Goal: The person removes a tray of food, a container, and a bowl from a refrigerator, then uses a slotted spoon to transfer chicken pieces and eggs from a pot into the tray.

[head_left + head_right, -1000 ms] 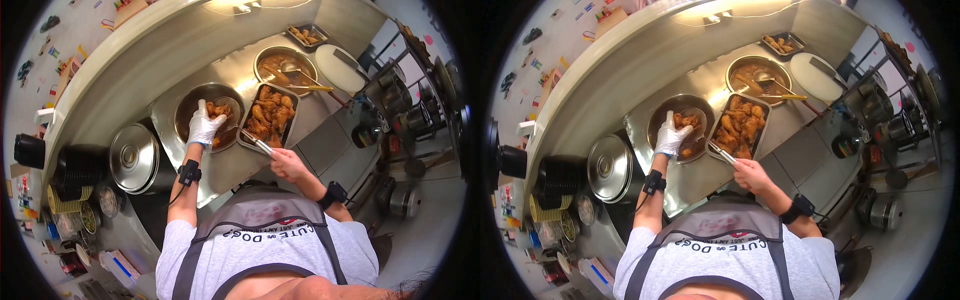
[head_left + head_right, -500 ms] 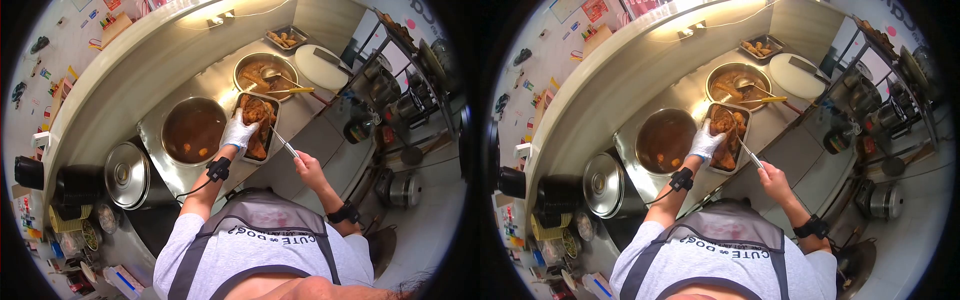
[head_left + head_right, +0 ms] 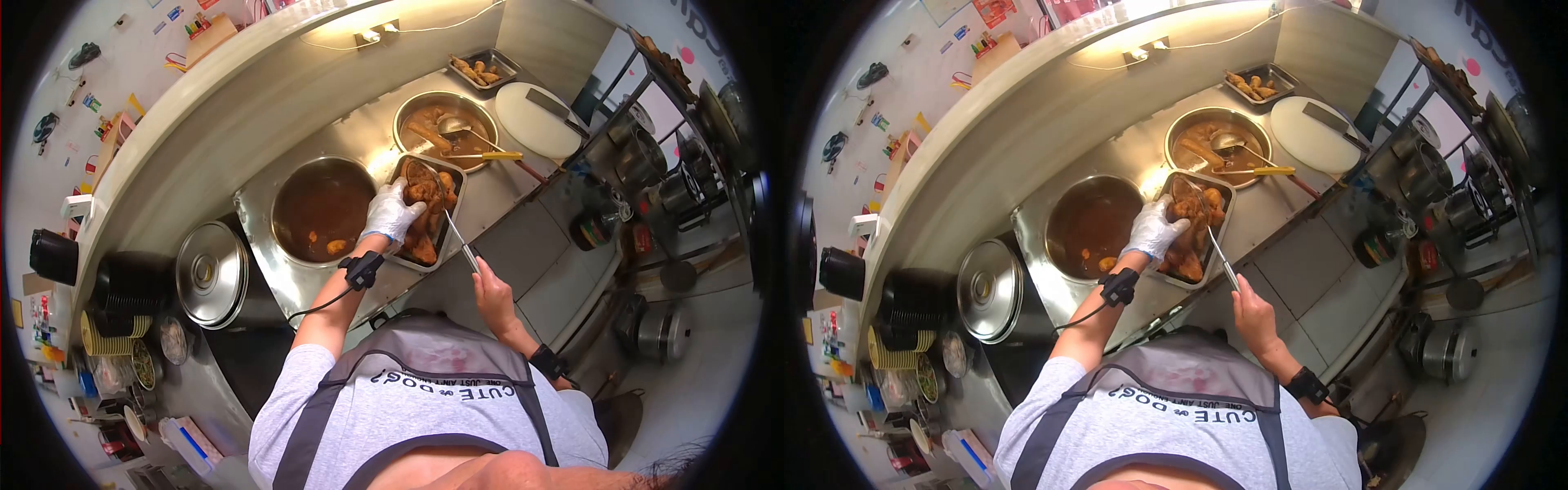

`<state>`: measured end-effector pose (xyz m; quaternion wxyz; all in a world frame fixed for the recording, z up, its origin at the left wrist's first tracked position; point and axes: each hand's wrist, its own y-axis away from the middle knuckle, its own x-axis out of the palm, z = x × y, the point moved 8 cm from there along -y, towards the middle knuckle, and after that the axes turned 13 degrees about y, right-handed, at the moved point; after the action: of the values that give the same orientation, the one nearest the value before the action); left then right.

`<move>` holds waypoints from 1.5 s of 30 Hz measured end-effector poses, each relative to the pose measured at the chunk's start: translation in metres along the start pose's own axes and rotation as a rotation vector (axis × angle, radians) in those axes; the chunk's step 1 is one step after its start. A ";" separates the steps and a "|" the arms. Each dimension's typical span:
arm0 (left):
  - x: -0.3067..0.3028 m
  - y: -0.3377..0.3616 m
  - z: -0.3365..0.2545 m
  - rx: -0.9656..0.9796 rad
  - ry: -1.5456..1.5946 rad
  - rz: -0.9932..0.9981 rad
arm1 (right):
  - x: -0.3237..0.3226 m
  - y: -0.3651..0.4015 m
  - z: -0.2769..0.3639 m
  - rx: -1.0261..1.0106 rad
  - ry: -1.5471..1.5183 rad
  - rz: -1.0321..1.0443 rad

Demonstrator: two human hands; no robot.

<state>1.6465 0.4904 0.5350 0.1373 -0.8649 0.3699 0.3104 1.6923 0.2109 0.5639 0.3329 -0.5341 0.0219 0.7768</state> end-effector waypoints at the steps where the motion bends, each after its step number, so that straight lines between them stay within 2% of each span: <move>1: -0.001 0.000 -0.001 0.028 0.022 0.004 | 0.000 0.004 0.001 -0.016 0.026 -0.002; 5: 0.003 0.000 -0.009 0.124 -0.031 -0.009 | -0.009 0.011 0.003 -0.083 0.054 -0.080; 7: 0.006 -0.003 -0.012 0.112 -0.043 0.010 | -0.004 0.010 -0.009 0.007 0.103 0.055; 8: 0.009 -0.004 -0.014 0.099 -0.053 0.029 | -0.003 0.007 -0.012 0.011 0.104 0.050; 14: 0.021 -0.016 -0.016 0.177 -0.083 -0.038 | 0.004 -0.009 -0.029 0.038 -0.062 -0.169; 16: 0.022 -0.018 -0.018 0.144 -0.083 -0.028 | 0.011 -0.010 -0.045 0.172 -0.113 -0.133; 17: 0.023 -0.019 -0.015 0.095 -0.086 -0.012 | 0.016 -0.010 -0.051 0.167 -0.106 -0.145; 19: 0.026 -0.023 -0.013 0.122 -0.086 -0.050 | 0.028 -0.010 -0.072 0.345 -0.294 -0.107; 20: 0.028 -0.024 -0.012 0.126 -0.054 -0.039 | 0.025 -0.014 -0.071 0.337 -0.291 -0.107; 22: 0.029 -0.026 -0.006 0.119 -0.018 -0.040 | 0.049 -0.004 -0.089 0.785 -0.951 0.037; 25: 0.032 -0.024 0.001 0.148 0.005 -0.038 | 0.048 -0.008 -0.092 0.813 -1.042 -0.001; 27: 0.040 -0.027 0.007 0.129 -0.011 0.044 | 0.044 -0.015 -0.089 0.789 -1.080 0.050; 29: 0.037 -0.021 0.003 0.126 -0.074 0.004 | 0.029 -0.025 -0.077 0.722 -1.057 0.044; 31: 0.018 -0.009 -0.012 0.148 -0.096 -0.106 | 0.019 -0.036 -0.063 0.669 -1.093 0.081; 33: -0.008 0.005 -0.023 0.143 0.031 -0.166 | 0.011 -0.045 -0.041 0.649 -1.145 0.143; 34: -0.025 0.014 -0.026 0.205 0.095 -0.260 | 0.010 -0.049 -0.031 0.647 -1.169 0.184; 37: -0.061 0.025 0.011 0.199 0.256 -0.310 | 0.006 -0.064 0.003 0.629 -1.184 0.270; 38: -0.076 0.028 0.034 0.032 0.257 -0.261 | 0.009 -0.069 0.017 0.595 -1.151 0.323; 39: -0.099 0.039 0.048 0.041 0.395 -0.314 | 0.015 -0.073 0.031 0.563 -1.118 0.375; 40: -0.117 0.044 0.073 0.036 0.392 -0.351 | 0.024 -0.078 0.042 0.572 -1.119 0.375; 42: -0.133 0.046 0.165 -0.182 0.507 -0.376 | 0.047 -0.093 0.066 0.454 -0.849 0.477; 43: -0.158 0.071 0.144 -0.434 0.699 -0.360 | 0.066 -0.105 0.070 0.240 -0.597 0.468; 45: -0.175 0.072 0.186 -0.386 0.711 -0.420 | 0.087 -0.119 0.105 -0.015 -0.231 0.395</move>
<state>1.4194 0.6247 0.5033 -0.1019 -0.9838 0.1459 0.0230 1.6531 0.3873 0.5732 0.1709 -0.4295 0.0821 0.8830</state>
